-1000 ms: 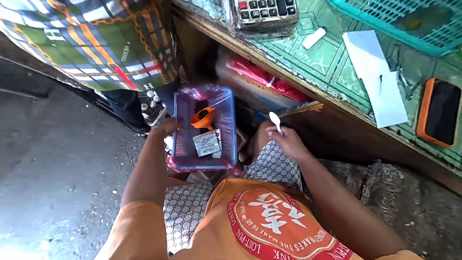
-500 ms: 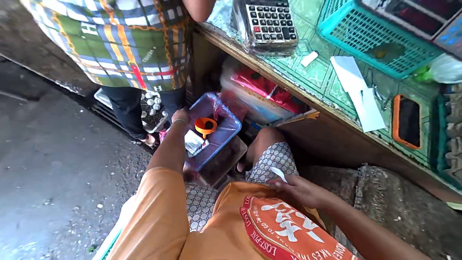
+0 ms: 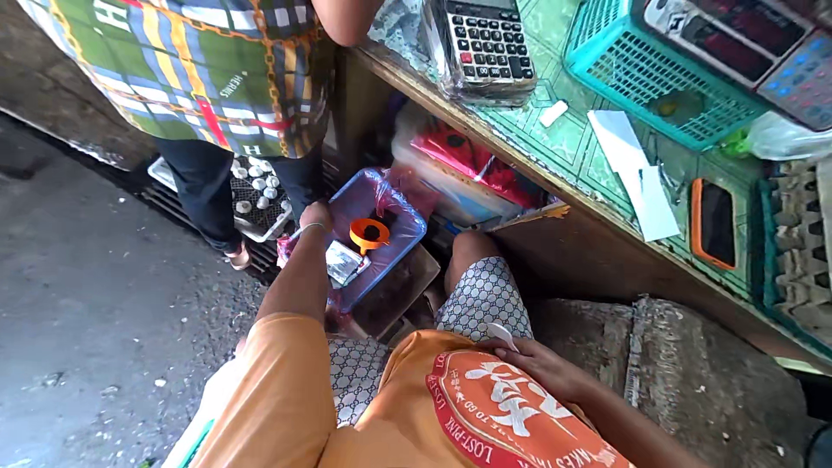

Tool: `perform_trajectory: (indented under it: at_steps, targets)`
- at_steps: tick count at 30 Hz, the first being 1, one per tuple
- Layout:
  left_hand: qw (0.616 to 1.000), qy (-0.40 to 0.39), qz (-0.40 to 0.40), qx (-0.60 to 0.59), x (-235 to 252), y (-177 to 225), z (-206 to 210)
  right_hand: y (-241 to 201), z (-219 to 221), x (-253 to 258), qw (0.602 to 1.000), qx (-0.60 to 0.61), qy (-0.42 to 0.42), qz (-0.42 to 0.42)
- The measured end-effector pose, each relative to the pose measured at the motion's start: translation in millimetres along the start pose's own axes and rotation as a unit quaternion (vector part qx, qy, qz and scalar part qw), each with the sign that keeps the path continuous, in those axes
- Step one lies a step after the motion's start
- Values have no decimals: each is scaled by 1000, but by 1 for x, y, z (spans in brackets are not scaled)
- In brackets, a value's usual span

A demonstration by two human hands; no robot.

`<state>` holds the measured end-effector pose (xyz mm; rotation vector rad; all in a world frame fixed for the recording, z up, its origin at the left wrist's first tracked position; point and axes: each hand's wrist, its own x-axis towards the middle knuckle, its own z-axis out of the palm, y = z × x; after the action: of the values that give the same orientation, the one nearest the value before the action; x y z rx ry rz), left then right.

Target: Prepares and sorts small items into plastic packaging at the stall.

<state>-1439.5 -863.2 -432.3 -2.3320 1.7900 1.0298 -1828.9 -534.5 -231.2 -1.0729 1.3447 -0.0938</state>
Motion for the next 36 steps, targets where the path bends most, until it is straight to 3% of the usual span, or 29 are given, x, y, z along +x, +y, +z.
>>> perform_trajectory:
  at_steps: [2,4,7,9,12,14,16,18,21,23,24,26,28,31,34,36]
  targets:
    - [997,57,19,-48,-6,-2,-2,-6,-5,9,999,28,-17,28]
    - [987,99,96,-80,-45,17,-20,-16,-9,14,998,10,-21,52]
    - [967,-51,249,-8,-157,55,-21,-33,-9,22,997,-61,12,53]
    - [922,-93,371,57,-231,67,16,-45,-10,22,992,-55,112,30]
    - [860,29,509,-24,-304,79,76,-51,-29,9,960,8,279,-15]
    - [810,130,568,-63,-319,98,91,-43,-41,-7,950,37,306,-39]
    - [797,127,585,-80,-332,115,63,-31,-47,-26,949,8,314,-29]
    - [797,18,593,-111,-346,123,20,-16,-44,-43,931,-30,364,-8]
    - [744,-259,577,-215,-350,117,-14,5,-32,-59,899,-39,436,8]
    - [699,-420,534,-223,-353,105,0,19,-16,-65,925,10,378,22]
    - [690,-463,510,-224,-356,101,11,27,-6,-68,949,56,310,26]
    - [704,-439,487,-272,-357,94,20,37,3,-65,976,151,155,24]
    - [736,-348,485,-319,-359,90,20,36,4,-62,979,184,80,19]
    - [772,-265,456,-356,-359,84,13,19,5,-54,971,200,132,-1]
    - [764,-275,414,-411,-342,73,-1,-22,3,-46,957,206,202,-8]
    - [769,-270,392,-427,-327,54,-8,-38,1,-46,966,199,163,20]
